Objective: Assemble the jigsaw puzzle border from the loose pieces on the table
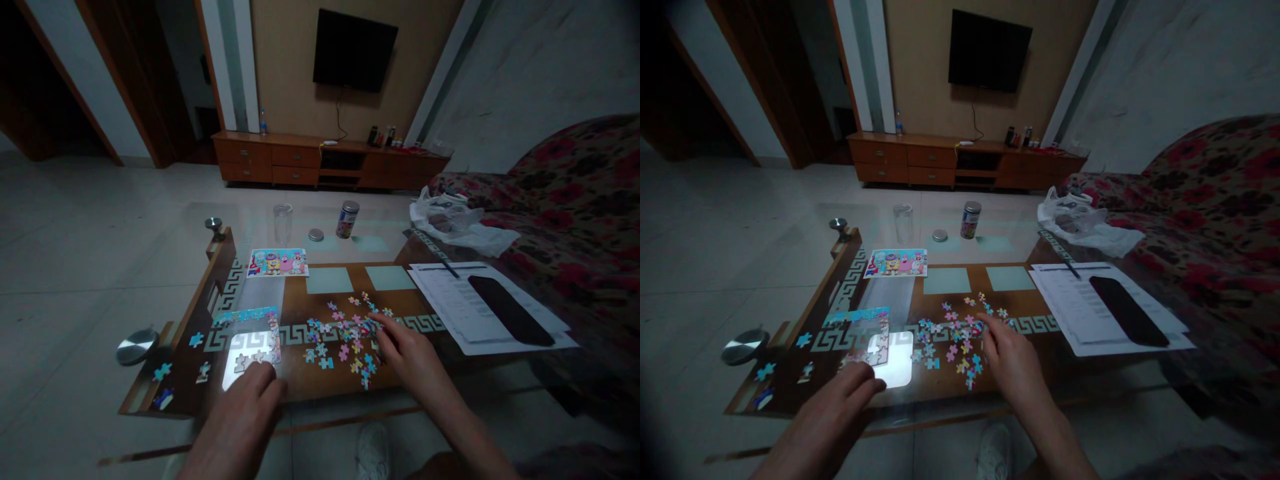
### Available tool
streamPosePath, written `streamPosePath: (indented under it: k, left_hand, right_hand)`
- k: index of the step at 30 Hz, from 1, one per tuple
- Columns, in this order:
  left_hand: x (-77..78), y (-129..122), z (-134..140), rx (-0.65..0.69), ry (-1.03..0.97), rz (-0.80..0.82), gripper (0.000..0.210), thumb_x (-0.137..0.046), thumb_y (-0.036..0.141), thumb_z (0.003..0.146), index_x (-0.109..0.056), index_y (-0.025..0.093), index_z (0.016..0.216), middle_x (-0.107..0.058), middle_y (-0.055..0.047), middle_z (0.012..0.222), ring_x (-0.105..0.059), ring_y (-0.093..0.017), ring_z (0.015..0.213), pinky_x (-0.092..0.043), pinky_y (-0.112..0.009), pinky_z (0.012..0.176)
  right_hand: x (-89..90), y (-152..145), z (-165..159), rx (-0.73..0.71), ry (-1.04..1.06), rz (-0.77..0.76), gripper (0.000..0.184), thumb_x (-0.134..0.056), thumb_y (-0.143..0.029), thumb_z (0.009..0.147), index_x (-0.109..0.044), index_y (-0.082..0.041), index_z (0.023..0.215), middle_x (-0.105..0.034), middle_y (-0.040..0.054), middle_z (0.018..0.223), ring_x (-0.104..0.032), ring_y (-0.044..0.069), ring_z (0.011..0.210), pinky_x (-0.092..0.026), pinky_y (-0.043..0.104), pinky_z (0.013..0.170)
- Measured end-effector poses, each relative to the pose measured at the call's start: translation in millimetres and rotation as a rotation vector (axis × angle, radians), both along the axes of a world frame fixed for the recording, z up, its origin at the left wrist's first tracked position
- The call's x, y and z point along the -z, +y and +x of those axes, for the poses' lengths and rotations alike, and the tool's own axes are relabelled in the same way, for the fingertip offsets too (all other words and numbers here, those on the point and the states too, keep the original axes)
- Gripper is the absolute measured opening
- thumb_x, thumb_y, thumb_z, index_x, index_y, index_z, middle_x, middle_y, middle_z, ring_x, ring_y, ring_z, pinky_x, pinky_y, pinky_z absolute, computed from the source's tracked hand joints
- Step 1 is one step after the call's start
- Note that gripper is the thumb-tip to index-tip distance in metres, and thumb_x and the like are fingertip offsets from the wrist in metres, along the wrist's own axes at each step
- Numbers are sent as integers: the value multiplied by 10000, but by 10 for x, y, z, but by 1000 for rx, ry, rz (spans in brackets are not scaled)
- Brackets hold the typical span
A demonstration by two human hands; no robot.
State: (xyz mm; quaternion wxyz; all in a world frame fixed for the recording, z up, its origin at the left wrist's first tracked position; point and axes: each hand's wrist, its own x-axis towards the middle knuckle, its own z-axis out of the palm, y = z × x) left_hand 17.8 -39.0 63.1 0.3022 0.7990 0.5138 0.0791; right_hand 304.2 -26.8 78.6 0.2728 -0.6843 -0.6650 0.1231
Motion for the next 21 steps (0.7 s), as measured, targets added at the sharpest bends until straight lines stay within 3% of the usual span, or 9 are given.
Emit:
streamPosePath:
  k: [5, 10, 13, 17, 21]
  left_hand:
    - [-104, -86, 392, 192, 200, -108, 327, -566, 93, 756, -633, 249, 1036, -596, -82, 1205, -526, -303, 1110, -462, -451, 923]
    - [88, -108, 465, 233, 148, -36, 386, -669, 78, 703, -636, 230, 1056, -514, -130, 1359, -462, -373, 1235, -418, -547, 1003]
    - [206, -118, 447, 251, 116, 7, 389, -678, 71, 698, -635, 228, 1051, -508, -136, 1369, -475, -383, 1227, -432, -558, 987]
    - [245, -129, 447, 332, 204, 64, 418, -718, 112, 710, -615, 232, 1096, -511, -146, 1367, -497, -374, 1210, -460, -542, 958]
    - [277, -159, 443, 365, 227, 239, 382, -773, 221, 702, -629, 213, 1056, -594, -148, 1260, -580, -335, 1088, -523, -471, 849]
  right_hand:
    - [-7, -59, -219, -139, -10, -123, 354, -430, -218, 882, -662, -229, 1149, -723, 77, 1063, -688, 235, 945, -531, 363, 820]
    - [-42, -101, -452, -224, -26, -179, 330, -457, -152, 864, -690, -233, 1083, -739, 55, 1011, -704, 223, 865, -537, 347, 800]
    - [-57, -116, -559, -262, -51, -196, 357, -469, -100, 834, -694, -241, 1073, -743, 46, 992, -708, 216, 840, -541, 321, 766]
    - [-36, -128, -604, -270, -96, -220, 379, -455, -72, 820, -695, -236, 1064, -744, 57, 982, -710, 223, 837, -543, 313, 736]
    - [70, -114, -567, -293, -117, -239, 381, -427, -112, 858, -671, -224, 1129, -740, 77, 996, -711, 235, 846, -545, 354, 780]
